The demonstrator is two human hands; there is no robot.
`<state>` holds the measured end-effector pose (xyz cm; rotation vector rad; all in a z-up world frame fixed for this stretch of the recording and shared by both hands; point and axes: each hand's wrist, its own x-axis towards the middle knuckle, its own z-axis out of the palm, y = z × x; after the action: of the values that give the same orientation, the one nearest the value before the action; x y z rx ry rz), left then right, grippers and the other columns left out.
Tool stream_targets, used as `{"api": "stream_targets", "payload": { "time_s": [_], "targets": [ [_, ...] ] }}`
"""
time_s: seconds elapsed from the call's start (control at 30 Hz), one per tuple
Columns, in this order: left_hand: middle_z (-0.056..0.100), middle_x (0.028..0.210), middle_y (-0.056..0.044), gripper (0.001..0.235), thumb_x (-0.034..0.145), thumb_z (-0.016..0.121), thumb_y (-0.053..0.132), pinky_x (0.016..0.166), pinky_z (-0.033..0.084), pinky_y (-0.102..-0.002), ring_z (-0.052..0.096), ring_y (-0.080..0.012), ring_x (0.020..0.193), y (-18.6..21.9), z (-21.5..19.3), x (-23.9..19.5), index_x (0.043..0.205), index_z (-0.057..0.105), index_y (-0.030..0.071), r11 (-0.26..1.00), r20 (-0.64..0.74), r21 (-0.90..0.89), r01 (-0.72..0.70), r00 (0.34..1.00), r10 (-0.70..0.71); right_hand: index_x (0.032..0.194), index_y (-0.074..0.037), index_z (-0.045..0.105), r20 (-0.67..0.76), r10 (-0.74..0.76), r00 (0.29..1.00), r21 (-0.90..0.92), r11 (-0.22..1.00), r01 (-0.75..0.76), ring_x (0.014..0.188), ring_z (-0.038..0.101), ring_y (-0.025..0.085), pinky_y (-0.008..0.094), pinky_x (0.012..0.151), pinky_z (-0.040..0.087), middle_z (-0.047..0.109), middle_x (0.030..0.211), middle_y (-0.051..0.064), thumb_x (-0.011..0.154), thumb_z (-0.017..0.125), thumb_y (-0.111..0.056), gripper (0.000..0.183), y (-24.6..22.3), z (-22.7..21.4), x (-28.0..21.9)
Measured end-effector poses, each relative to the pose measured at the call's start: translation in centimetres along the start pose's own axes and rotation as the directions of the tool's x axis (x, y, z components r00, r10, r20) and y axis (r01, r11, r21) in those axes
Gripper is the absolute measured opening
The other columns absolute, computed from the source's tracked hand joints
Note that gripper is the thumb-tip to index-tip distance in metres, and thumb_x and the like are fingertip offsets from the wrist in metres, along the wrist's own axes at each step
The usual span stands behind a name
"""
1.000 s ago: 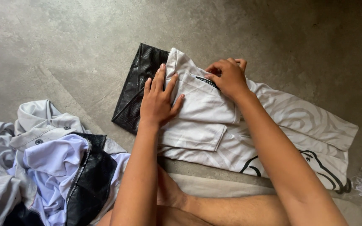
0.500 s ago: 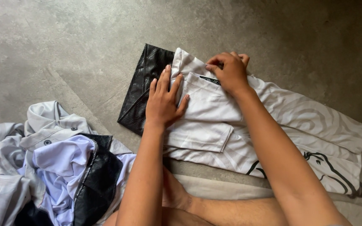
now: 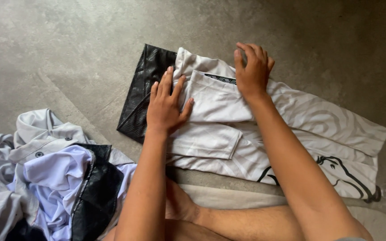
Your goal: The person sits on the floor and folds a white t-shirt with a black graphic design. They smooth the fabric, fold the sleeves and sides, and then fold the shirt in half. The person then unfolds the shirt and refolds it again.
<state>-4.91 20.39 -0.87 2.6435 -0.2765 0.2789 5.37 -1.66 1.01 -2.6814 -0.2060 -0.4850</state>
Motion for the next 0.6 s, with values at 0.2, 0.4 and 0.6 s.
{"api": "stream_targets", "payload": {
  "time_s": [0.2,0.4,0.6],
  "targets": [
    [0.024,0.147,-0.013,0.057,0.089,0.041,0.05,0.108,0.022,-0.045,0.028,-0.0261,0.135,0.1,-0.3,0.1,0.138,0.036,0.02,0.996,0.122,0.028,0.09,0.988,-0.093,0.138,-0.001,0.038,0.292,-0.129,0.948,-0.032,0.989,0.144,0.126,0.034,0.045,0.054,0.1,0.026,0.037,0.136,0.029,0.094,0.042,-0.04,0.058,3.6,-4.0,-5.8],
    [0.027,0.145,-0.016,0.059,0.087,0.049,0.048,0.106,0.024,-0.046,0.03,-0.0295,0.134,0.5,-1.2,0.4,0.137,0.04,0.017,0.997,0.12,0.042,0.064,0.99,-0.069,0.142,0.005,0.022,0.361,0.17,0.917,-0.168,0.979,-0.115,0.134,0.016,0.044,0.056,0.107,0.011,0.02,0.144,0.032,0.097,0.038,-0.033,0.061,12.3,-9.7,-8.4],
    [0.058,0.117,-0.008,0.022,0.087,0.061,0.023,0.087,0.041,-0.036,0.057,-0.0251,0.104,5.4,1.2,3.0,0.109,0.064,0.021,0.94,-0.373,0.318,-0.122,0.895,0.243,0.135,-0.005,0.046,0.056,0.239,0.97,-0.146,0.963,-0.229,0.129,0.032,0.037,0.058,0.103,0.015,0.037,0.14,0.019,0.096,0.051,-0.02,0.042,18.1,-12.3,-10.0]
  ]
}}
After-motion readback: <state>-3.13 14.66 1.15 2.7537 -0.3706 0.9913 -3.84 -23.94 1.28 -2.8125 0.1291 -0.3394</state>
